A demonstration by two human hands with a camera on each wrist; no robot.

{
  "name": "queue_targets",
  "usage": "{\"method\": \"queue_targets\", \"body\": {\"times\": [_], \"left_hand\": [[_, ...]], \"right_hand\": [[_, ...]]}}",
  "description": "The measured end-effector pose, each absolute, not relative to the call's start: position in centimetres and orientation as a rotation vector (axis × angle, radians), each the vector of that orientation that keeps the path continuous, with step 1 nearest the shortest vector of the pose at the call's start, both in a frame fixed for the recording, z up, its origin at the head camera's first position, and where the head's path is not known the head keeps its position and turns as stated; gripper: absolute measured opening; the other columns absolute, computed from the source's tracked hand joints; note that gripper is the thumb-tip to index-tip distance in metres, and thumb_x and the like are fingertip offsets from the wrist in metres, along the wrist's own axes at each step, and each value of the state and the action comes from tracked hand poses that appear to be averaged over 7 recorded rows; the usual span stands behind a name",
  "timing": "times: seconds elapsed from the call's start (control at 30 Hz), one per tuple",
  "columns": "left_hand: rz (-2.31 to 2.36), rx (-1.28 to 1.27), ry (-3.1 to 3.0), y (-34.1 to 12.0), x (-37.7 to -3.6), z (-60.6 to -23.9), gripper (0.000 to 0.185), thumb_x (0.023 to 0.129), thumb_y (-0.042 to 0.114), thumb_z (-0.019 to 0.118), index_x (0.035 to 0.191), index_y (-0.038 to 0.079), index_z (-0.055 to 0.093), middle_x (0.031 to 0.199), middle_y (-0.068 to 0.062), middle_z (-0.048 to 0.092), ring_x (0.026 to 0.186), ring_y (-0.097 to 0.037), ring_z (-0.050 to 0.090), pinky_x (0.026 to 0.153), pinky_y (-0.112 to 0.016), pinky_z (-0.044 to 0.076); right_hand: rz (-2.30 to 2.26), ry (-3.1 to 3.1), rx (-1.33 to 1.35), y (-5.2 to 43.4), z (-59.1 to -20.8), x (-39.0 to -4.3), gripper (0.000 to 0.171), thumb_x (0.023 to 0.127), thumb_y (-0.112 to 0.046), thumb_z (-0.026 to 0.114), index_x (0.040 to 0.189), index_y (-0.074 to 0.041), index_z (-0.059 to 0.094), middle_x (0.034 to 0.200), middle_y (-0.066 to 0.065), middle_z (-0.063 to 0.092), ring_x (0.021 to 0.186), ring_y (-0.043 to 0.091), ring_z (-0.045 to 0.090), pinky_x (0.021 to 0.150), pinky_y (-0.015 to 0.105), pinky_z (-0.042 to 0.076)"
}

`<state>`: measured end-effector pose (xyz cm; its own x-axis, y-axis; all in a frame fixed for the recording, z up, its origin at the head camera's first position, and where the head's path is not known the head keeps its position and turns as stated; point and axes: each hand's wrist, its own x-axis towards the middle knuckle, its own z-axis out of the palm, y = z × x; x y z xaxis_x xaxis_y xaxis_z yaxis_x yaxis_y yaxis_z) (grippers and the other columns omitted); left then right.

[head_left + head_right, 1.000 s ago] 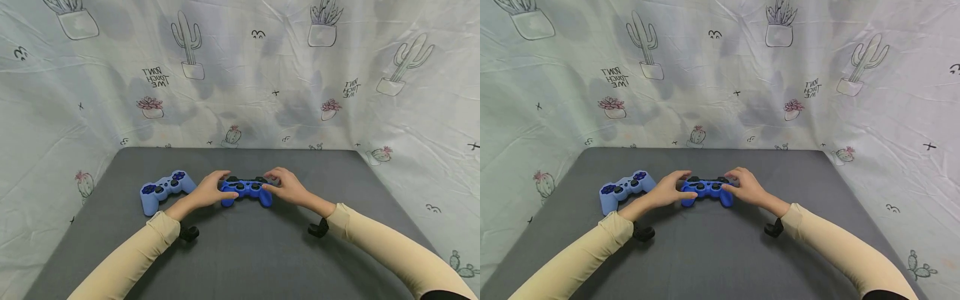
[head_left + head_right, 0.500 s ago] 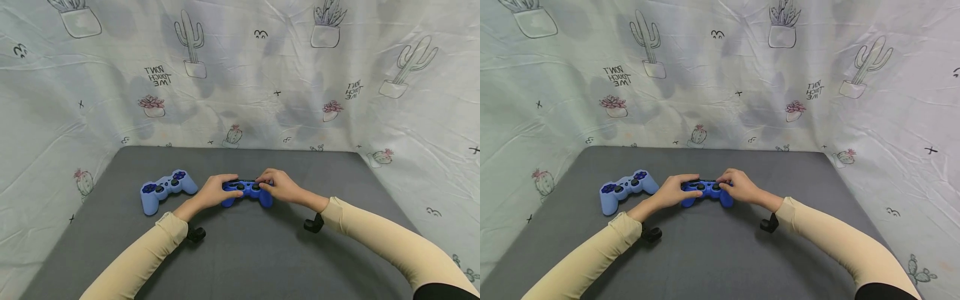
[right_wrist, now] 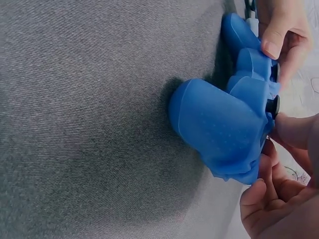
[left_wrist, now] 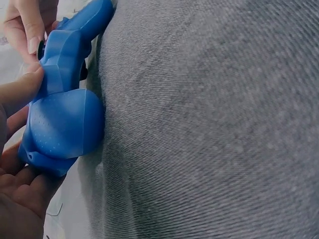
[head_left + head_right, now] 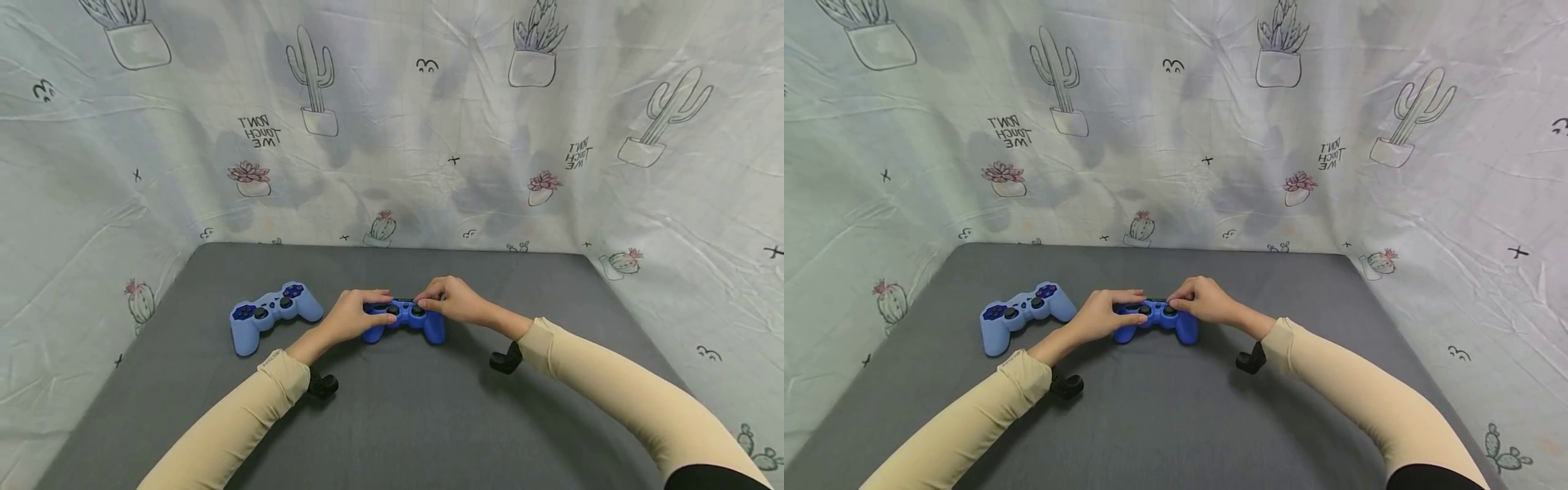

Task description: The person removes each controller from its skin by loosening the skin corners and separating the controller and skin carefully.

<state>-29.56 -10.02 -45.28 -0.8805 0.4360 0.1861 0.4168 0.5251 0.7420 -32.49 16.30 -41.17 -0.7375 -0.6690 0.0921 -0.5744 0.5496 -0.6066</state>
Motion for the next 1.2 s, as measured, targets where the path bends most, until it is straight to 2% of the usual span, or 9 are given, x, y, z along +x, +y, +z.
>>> {"method": "queue_targets", "body": {"times": [0.17, 0.5, 0.83, 1.2], "left_hand": [[1.304, 0.722, 2.709, -10.2, -29.6, -45.2, 0.052, 0.085, 0.039, 0.078, 0.127, 0.010, 0.068, 0.136, -0.002, 0.058, 0.131, -0.023, 0.046, 0.106, -0.045, 0.037], [1.288, 0.721, 2.713, -10.3, -29.5, -45.3, 0.045, 0.084, 0.041, 0.078, 0.122, 0.018, 0.072, 0.133, 0.000, 0.059, 0.129, -0.022, 0.048, 0.104, -0.044, 0.039], [1.326, 0.714, 2.694, -10.7, -29.1, -45.4, 0.045, 0.084, 0.038, 0.079, 0.122, 0.016, 0.071, 0.133, -0.003, 0.060, 0.129, -0.024, 0.048, 0.104, -0.046, 0.039], [1.265, 0.719, 2.746, -10.3, -29.3, -45.3, 0.046, 0.085, 0.039, 0.077, 0.124, 0.015, 0.071, 0.134, -0.002, 0.059, 0.129, -0.023, 0.048, 0.104, -0.044, 0.040]], "right_hand": [[-0.924, 2.650, -1.033, 16.2, -41.4, -32.7, 0.019, 0.098, -0.015, 0.064, 0.112, -0.010, 0.076, 0.097, -0.004, 0.066, 0.080, 0.013, 0.056, 0.065, 0.033, 0.045], [-0.817, 2.599, -1.213, 16.4, -41.3, -32.8, 0.020, 0.095, -0.011, 0.067, 0.114, -0.007, 0.074, 0.100, -0.001, 0.060, 0.077, 0.011, 0.055, 0.066, 0.030, 0.050], [-0.864, 2.756, -1.401, 15.9, -43.2, -32.4, 0.014, 0.092, -0.005, 0.070, 0.104, -0.006, 0.077, 0.096, 0.001, 0.062, 0.070, 0.007, 0.054, 0.060, 0.027, 0.048], [-0.905, 2.832, -1.292, 15.4, -42.9, -32.1, 0.010, 0.094, -0.007, 0.068, 0.093, -0.011, 0.077, 0.092, -0.003, 0.062, 0.070, 0.008, 0.054, 0.060, 0.029, 0.047]]}}
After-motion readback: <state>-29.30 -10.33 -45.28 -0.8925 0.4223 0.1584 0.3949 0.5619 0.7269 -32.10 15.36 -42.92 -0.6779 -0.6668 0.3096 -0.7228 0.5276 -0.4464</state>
